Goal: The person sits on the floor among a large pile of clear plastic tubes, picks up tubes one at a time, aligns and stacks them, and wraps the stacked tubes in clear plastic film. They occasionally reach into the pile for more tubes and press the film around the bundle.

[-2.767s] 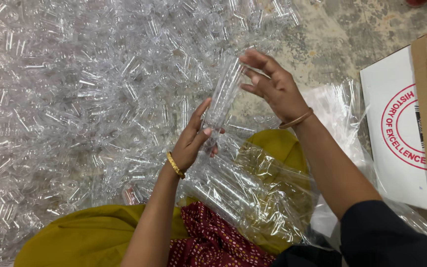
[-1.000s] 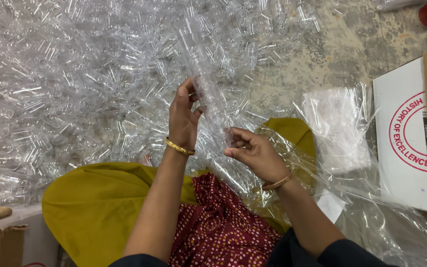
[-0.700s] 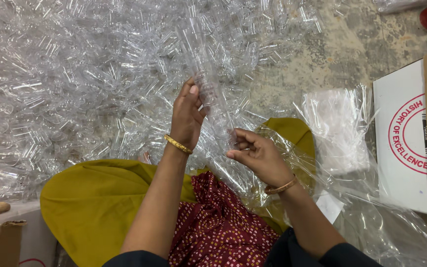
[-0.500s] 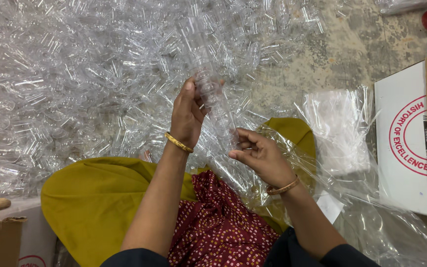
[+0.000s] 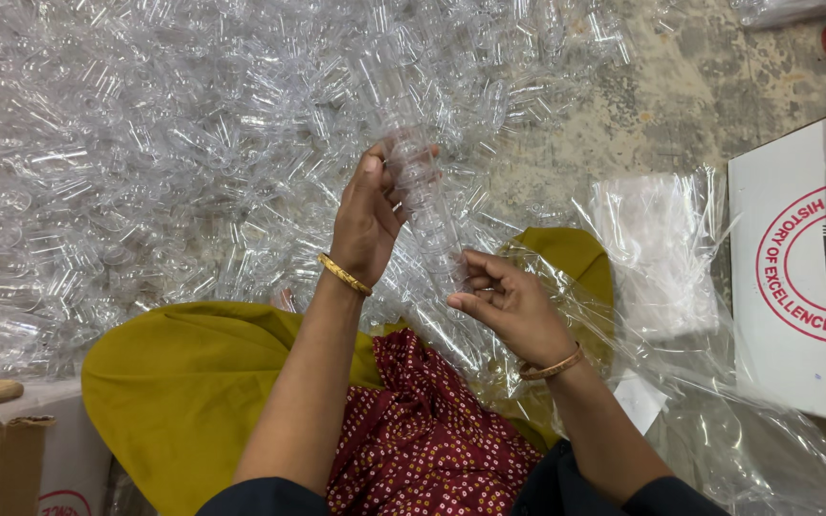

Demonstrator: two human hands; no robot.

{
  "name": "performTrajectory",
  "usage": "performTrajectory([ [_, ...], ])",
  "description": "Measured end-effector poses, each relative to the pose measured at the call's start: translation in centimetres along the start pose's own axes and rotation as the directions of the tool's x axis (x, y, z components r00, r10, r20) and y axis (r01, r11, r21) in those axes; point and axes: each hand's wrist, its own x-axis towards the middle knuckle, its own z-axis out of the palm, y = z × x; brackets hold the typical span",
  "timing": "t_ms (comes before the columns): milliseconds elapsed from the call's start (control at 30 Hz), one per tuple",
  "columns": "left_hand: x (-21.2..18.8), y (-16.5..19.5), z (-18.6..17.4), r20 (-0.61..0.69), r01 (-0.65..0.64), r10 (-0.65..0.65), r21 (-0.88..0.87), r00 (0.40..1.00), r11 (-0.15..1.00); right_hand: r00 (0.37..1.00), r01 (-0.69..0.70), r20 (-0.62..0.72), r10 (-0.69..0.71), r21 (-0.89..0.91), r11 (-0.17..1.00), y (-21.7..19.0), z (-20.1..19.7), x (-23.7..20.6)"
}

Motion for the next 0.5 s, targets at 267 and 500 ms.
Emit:
performTrajectory([
  [267, 0.9, -1.0, -1.1, -0.119, 0.013, -0.008, 0.044, 0.993, 0.999, 0.978, 0.149, -0.084, -0.193, -0.367, 0.918, -1.7, 0.3, -0.6],
  [500, 1.0, 0.1, -0.5, -0.065, -0.046, 0.055, 0.137, 0.996, 0.99, 0.892, 0.219, -0.137, -0.431, -0.702, 0.677, -2.7, 1.1, -1.4],
])
